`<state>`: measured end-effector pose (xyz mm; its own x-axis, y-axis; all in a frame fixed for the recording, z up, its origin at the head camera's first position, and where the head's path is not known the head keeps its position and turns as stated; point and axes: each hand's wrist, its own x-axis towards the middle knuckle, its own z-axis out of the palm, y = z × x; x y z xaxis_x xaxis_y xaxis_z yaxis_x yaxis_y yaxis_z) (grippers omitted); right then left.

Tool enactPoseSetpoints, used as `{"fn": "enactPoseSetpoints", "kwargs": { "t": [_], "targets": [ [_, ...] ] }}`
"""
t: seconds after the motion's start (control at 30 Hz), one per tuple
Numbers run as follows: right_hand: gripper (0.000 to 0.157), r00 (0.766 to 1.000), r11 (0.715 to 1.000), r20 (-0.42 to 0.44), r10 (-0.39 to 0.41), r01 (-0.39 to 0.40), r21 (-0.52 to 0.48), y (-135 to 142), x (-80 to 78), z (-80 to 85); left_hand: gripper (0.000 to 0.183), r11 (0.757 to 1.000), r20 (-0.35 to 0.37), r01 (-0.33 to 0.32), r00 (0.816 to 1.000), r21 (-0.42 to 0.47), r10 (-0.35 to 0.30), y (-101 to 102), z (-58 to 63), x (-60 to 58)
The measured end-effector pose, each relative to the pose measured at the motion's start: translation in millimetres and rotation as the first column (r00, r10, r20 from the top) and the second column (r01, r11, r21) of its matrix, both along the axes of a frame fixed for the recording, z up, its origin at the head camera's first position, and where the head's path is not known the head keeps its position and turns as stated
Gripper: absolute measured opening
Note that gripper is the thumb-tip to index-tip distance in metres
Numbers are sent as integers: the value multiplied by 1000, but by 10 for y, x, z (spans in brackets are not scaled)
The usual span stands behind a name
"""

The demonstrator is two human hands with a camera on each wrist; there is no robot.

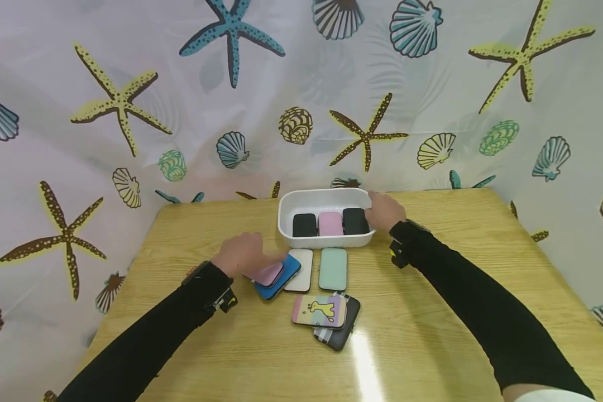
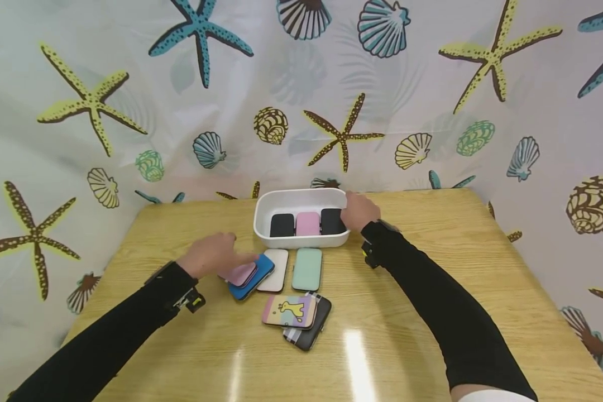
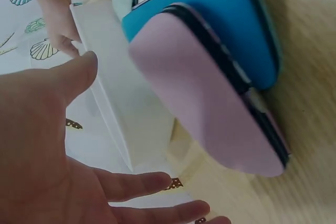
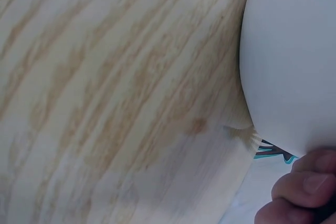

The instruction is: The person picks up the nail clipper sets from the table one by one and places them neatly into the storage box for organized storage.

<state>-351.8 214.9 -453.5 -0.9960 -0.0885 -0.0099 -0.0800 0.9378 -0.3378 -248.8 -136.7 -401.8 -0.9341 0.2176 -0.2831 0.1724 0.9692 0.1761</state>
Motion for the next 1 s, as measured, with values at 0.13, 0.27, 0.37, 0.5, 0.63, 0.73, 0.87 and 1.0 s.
{"fn": "enactPoseSetpoints", "kwargs": {
  "t": [0.13, 0.27, 0.37, 0.5, 0.63, 0.73, 0.87, 1.0],
  "targets": [
    [57, 1000, 1000, -10, -1, 1, -10, 7, -44, -54, 97, 999, 39, -47, 998, 13, 47, -52, -99, 110],
    [57, 1000, 1000, -11, -1, 1, -12, 10, -70, -89, 98, 998, 66, -45, 997, 38, 43, -79, -173, 163],
    [57, 1000, 1000, -4, -9, 9, -11, 7, -63, -87, 93, 998, 73, -22, 997, 54, 18, -82, -221, 163],
    [58, 1000, 1000, 8, -21, 22, -21, 2, -33, -65, 86, 998, 57, -5, 998, 68, 1, -73, -277, 146],
    [58, 1000, 999, 11, -20, 21, -37, 8, -21, -72, 74, 998, -9, 26, 1000, 61, -26, -78, -316, 136],
    [59, 1000, 999, 12, -15, 15, -47, 12, -30, -91, 73, 998, -89, 32, 996, 60, -26, -89, -295, 144],
    [59, 1000, 998, 16, -23, 24, -61, 15, -38, -100, 84, 996, -206, 51, 978, 67, -36, -70, -169, 138],
    [59, 999, 997, 18, -34, 35, -68, 17, -27, -94, 88, 990, -311, 128, 945, 65, -102, 18, 14, 99]
  ]
}}
